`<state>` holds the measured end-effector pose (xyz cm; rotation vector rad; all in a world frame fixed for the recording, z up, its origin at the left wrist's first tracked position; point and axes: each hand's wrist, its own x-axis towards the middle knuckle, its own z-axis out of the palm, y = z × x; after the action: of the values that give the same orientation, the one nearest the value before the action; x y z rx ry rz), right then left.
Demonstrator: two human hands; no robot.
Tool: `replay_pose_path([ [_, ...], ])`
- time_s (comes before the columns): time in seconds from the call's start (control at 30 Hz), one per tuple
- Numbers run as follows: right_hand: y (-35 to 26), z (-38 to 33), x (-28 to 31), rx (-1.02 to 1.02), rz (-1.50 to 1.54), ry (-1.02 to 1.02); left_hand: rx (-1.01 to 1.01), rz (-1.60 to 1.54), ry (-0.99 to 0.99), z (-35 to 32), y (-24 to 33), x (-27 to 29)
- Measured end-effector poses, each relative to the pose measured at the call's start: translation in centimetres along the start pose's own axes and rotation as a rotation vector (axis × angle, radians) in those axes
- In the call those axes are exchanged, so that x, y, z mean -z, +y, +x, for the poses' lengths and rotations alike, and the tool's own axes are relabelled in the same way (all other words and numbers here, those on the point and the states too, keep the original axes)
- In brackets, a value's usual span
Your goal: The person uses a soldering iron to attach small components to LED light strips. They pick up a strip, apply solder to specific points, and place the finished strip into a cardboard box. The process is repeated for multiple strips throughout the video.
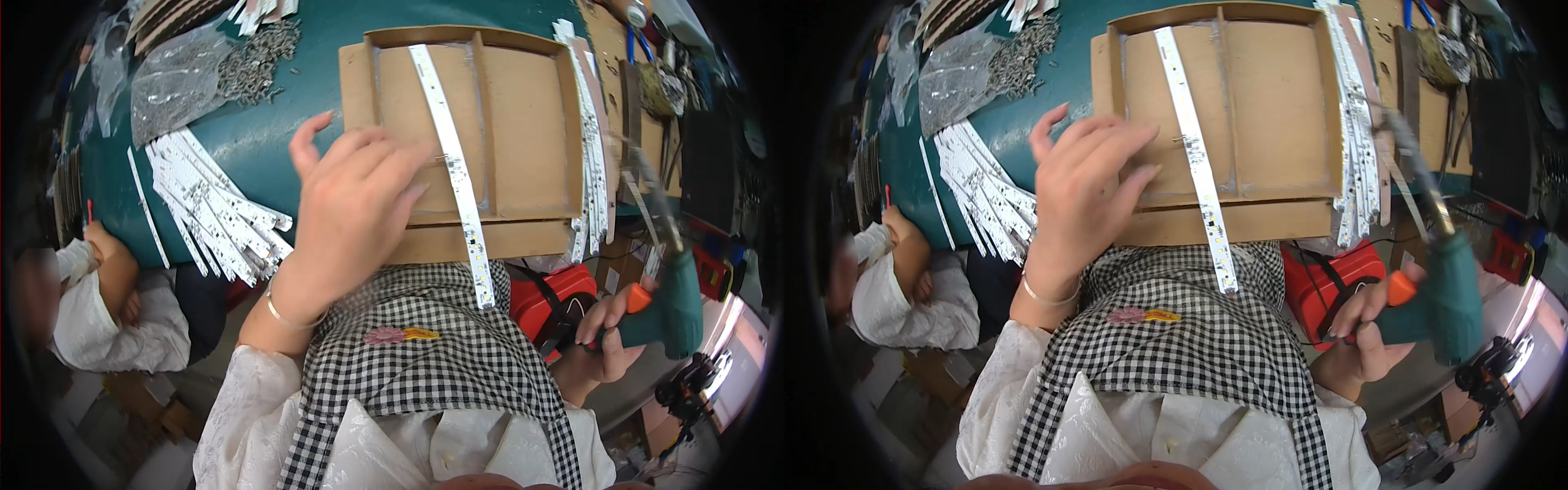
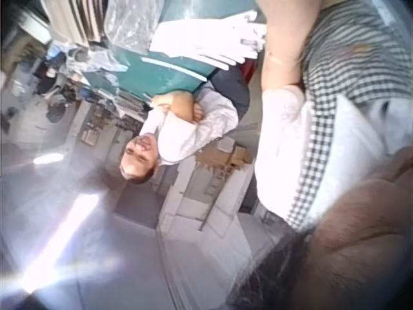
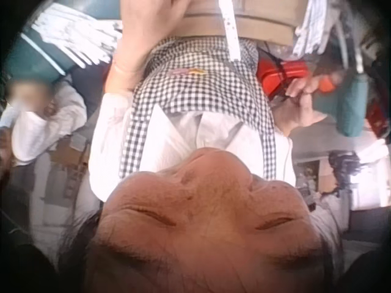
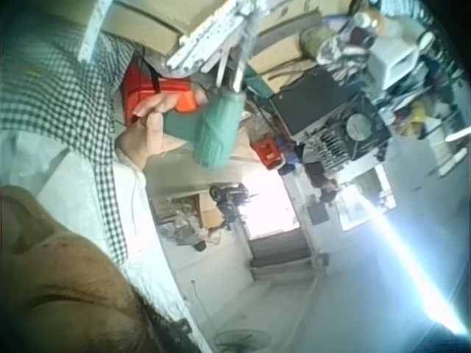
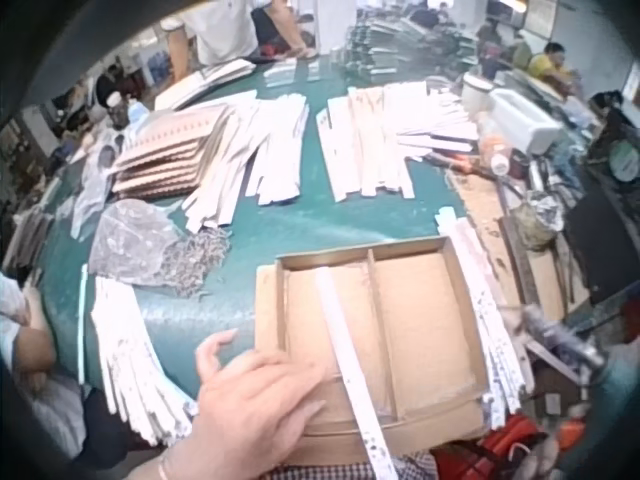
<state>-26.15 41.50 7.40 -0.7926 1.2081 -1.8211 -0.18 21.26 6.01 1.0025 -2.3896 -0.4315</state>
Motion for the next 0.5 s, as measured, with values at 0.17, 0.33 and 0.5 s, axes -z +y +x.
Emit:
replay_pose_path([
  [0.17, 0.6, 0.4, 0.9, 0.297, -0.481, 0.353, -0.305, -0.129, -0.315, -0.1, 3.5, 0.8],
  [0.33, 4.1, 3.3, 6.1, 0.594, -1.051, 0.296, -0.559, -0.100, -0.528, 1.2, 4.7, -1.1],
  [0.5, 4.8, 5.8, 4.9, 0.447, -1.113, 0.246, -0.640, 0.056, -0.552, 0.7, 5.6, 1.9],
])
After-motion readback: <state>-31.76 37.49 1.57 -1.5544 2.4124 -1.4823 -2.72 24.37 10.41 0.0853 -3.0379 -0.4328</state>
